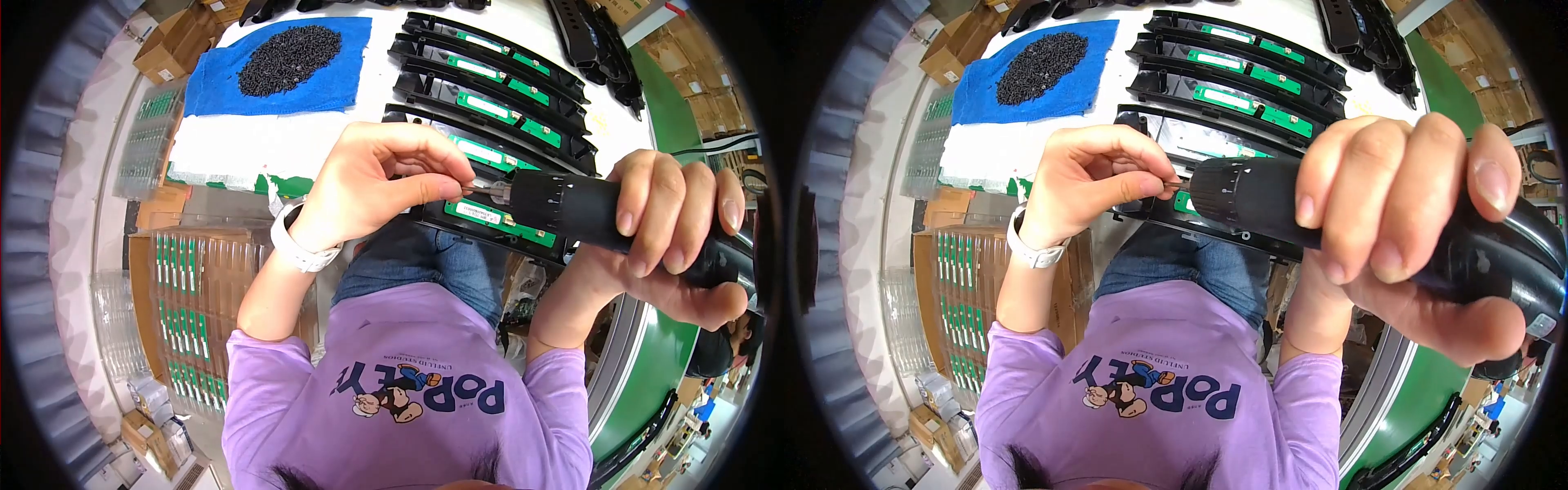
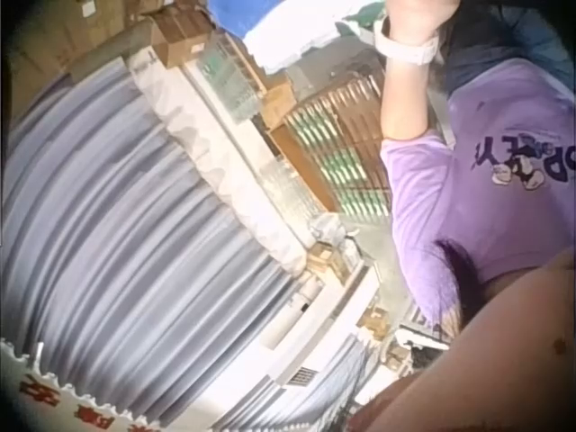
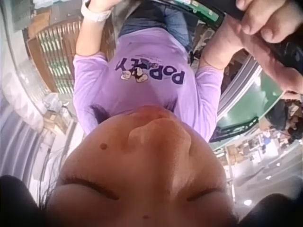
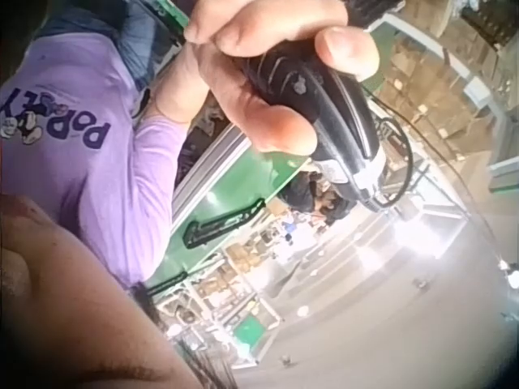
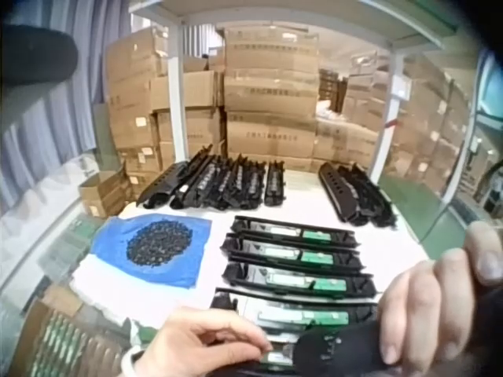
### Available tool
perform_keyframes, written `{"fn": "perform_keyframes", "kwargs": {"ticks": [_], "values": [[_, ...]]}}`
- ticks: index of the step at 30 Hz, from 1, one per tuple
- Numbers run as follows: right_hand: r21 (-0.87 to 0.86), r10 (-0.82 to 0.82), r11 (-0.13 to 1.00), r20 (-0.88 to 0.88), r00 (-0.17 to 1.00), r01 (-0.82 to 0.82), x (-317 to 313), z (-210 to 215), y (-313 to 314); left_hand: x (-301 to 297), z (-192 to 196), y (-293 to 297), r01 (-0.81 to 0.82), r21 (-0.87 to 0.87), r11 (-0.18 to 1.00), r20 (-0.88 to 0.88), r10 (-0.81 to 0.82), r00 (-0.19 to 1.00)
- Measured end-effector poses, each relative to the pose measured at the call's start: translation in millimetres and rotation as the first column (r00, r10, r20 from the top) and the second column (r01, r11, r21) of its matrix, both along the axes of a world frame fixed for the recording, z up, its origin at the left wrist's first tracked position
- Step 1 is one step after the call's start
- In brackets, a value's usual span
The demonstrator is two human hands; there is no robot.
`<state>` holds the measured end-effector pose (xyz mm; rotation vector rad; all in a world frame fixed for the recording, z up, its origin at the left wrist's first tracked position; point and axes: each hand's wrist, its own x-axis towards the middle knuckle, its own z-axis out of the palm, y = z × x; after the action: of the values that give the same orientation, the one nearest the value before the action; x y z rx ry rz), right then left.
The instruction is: Assembling toner cartridges by installing circuit boards and fastening them with an electric screwdriver.
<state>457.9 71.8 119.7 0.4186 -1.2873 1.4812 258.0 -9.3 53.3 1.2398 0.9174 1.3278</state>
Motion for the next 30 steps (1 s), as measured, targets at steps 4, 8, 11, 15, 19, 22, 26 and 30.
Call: {"fn": "perform_keyframes", "kwargs": {"ticks": [4,8,11,15,19,22,26,30], "values": [[0.070,0.006,0.997,0.080,0.997,-0.011,-2.4,-2.3,0.0,1.8,-1.8,0.0,0.006,0.030,1.000,-0.091,-0.004,0.996],[0.055,0.045,0.997,0.119,0.992,-0.052,-2.9,-5.4,0.7,-0.6,-2.4,-0.4,0.050,0.065,0.997,-0.238,-0.033,0.971],[0.019,0.041,0.999,0.139,0.989,-0.044,-0.2,-6.0,0.7,-1.3,-2.5,-1.1,0.062,-0.002,0.998,-0.171,-0.061,0.983],[-0.164,0.066,0.985,0.113,0.991,-0.047,1.5,-6.8,-6.0,-0.4,-4.3,-1.4,0.032,0.019,0.999,-0.172,-0.028,0.985],[-0.203,0.102,0.976,0.094,0.990,-0.082,-1.4,-8.5,-2.8,-1.9,-9.8,-1.1,0.010,-0.004,1.000,-0.080,-0.010,0.997],[-0.160,0.139,0.980,0.134,0.981,-0.117,-2.3,-11.1,0.0,-3.4,-14.9,0.2,-0.009,0.024,1.000,-0.058,0.010,0.998],[0.046,0.074,0.995,0.252,0.965,-0.088,-9.8,-16.0,0.9,-1.9,-17.1,2.8,-0.154,0.113,0.982,-0.174,0.172,0.970],[0.086,-0.099,0.994,0.386,0.917,0.071,-16.2,-20.1,-13.7,1.0,-24.2,3.5,-0.257,0.152,0.954,-0.142,0.278,0.950]]}}
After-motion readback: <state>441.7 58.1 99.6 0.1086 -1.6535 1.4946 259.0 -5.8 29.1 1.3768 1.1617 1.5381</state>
